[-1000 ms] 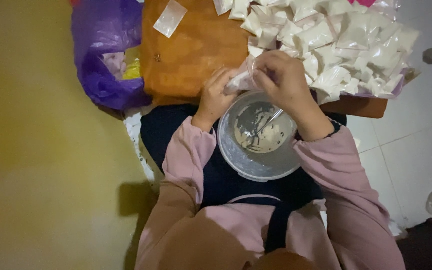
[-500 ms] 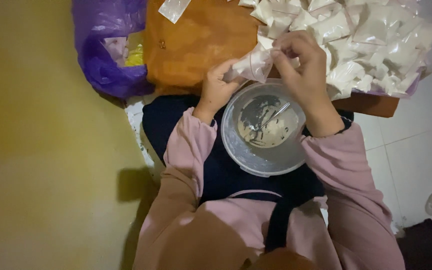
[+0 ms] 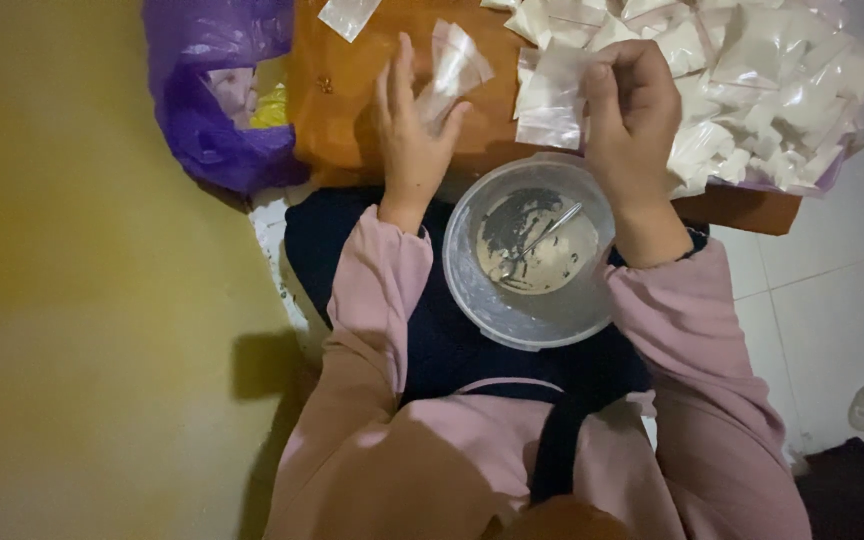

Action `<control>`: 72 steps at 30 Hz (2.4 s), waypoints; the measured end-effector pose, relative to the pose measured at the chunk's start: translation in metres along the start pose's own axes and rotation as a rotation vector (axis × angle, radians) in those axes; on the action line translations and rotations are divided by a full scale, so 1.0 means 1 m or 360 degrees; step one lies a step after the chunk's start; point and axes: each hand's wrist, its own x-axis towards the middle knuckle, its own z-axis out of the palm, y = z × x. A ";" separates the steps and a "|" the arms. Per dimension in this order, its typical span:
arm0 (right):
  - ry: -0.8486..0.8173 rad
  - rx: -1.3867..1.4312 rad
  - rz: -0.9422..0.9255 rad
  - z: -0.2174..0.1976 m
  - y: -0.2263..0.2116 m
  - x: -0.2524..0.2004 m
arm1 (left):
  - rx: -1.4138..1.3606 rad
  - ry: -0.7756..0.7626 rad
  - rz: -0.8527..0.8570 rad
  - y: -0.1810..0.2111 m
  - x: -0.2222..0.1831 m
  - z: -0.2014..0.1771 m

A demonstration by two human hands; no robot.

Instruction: The person packages white powder from a container into small plastic bags by scooping the powder with a spoon and pouring it into each bag, then sealing the bags by hand.

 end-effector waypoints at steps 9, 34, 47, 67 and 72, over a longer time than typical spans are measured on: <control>-0.0373 -0.0500 -0.0231 0.004 0.004 0.002 | -0.1039 -0.0403 -0.0060 0.048 -0.003 -0.014; -0.0785 0.0145 0.0279 0.001 -0.006 0.000 | -0.1485 0.0057 -0.0370 0.049 -0.016 0.003; -0.0724 0.0266 0.0343 0.003 0.000 -0.003 | -0.1153 0.0074 -0.0281 0.054 -0.019 0.002; -0.0634 0.0124 0.0328 0.001 0.006 -0.003 | -0.1335 -0.0150 -0.0317 0.052 -0.019 0.006; -0.0652 0.0164 0.0357 -0.002 0.006 -0.001 | -0.1378 -0.0170 -0.0312 0.055 -0.015 0.002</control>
